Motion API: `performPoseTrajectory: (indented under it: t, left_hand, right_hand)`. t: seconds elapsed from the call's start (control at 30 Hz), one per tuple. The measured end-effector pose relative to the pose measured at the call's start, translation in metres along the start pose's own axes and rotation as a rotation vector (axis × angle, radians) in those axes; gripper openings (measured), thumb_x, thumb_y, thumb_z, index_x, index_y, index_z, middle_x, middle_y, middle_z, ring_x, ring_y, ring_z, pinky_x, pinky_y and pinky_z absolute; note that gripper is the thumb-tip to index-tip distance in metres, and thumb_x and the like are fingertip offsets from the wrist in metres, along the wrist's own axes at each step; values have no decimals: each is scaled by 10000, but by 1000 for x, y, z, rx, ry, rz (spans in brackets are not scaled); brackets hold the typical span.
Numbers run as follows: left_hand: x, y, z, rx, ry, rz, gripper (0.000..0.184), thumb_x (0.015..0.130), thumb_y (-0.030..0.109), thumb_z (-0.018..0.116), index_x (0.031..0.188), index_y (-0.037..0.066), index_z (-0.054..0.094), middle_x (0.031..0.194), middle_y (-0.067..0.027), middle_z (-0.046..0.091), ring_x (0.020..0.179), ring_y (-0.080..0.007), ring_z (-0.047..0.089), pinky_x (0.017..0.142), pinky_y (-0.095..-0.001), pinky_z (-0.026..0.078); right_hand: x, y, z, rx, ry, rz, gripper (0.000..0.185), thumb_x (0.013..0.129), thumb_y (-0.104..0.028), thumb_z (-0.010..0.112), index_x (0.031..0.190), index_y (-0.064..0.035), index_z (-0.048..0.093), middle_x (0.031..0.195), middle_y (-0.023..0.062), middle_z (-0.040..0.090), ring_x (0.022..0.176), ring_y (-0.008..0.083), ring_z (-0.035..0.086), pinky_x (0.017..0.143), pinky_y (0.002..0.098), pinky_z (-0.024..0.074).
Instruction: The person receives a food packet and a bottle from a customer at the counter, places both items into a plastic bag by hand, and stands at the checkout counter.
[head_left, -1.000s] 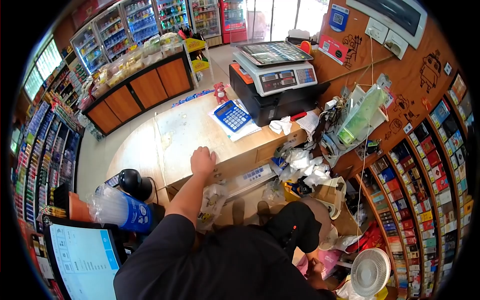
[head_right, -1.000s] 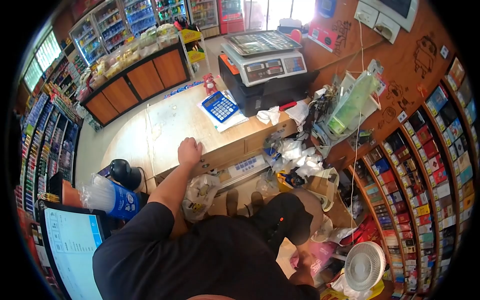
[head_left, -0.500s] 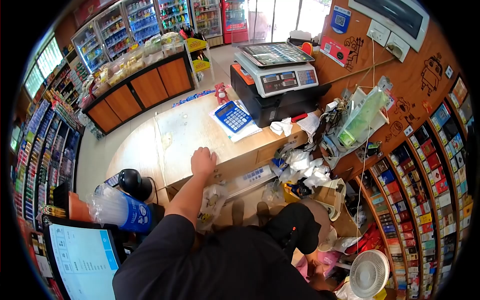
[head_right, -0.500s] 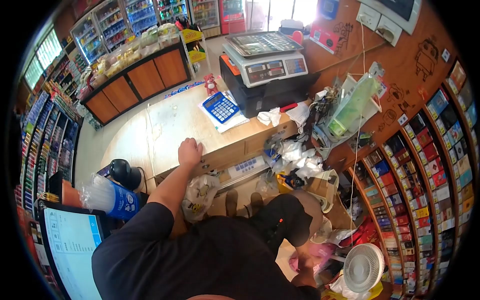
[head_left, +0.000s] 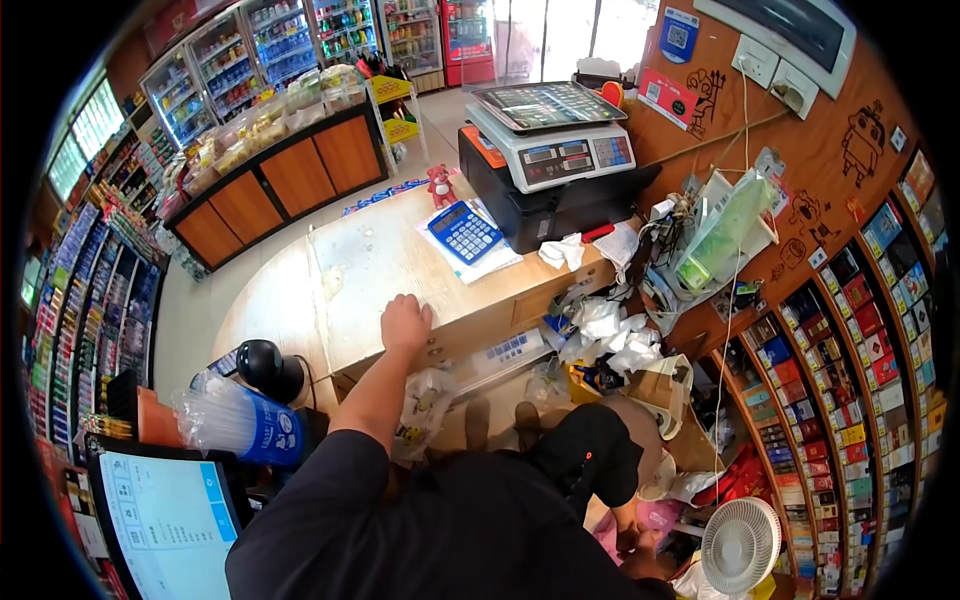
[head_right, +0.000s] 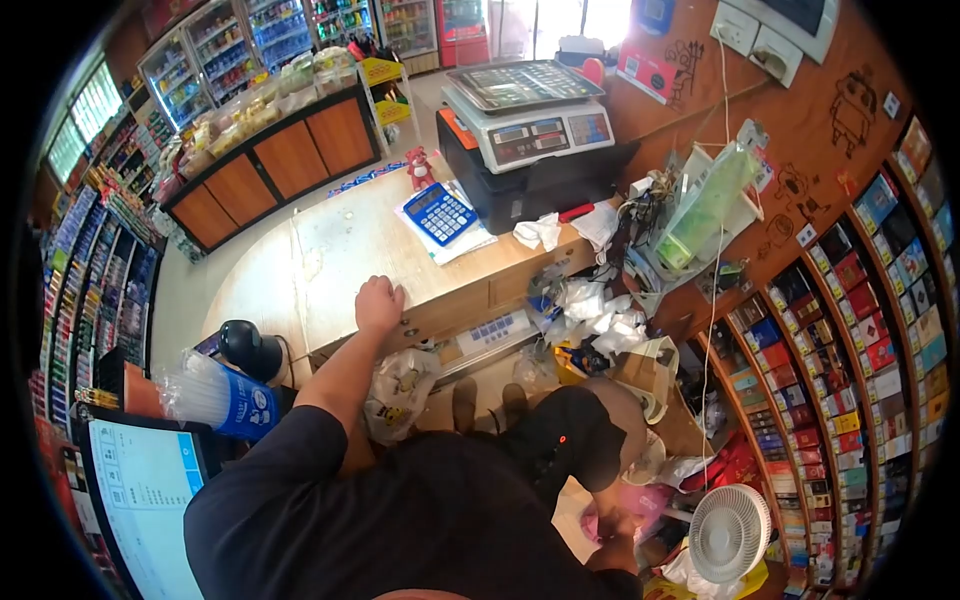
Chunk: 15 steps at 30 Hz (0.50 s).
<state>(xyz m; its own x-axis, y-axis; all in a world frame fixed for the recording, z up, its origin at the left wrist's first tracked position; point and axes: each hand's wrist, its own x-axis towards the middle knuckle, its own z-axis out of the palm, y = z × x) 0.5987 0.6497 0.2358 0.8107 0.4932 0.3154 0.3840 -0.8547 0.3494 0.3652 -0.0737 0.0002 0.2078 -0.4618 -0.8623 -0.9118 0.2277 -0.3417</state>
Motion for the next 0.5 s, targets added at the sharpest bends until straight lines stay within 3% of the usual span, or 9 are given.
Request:
performPoseTrajectory:
  t: [0.47,0.5]
  left_hand:
    - [2,-1,4,28,-14,7,268,909,301,657,862,37,651,955,-156,642,952,-368,621,837,-488,517]
    - [2,-1,3,20,-20,4,266,908,299,657,863,37,651,957,-156,643,955,-368,621,837,-487,517]
  right_hand:
    - [9,28,8,67,35,37,610,915,-528,633,1340,-99,551,1280,139,619,1055,442,571,774,647,499]
    - [12,29,10,54,84,27,573,905,-502,648,1348,-146,576,1287,188,634,1016,470,585,779,667,494]
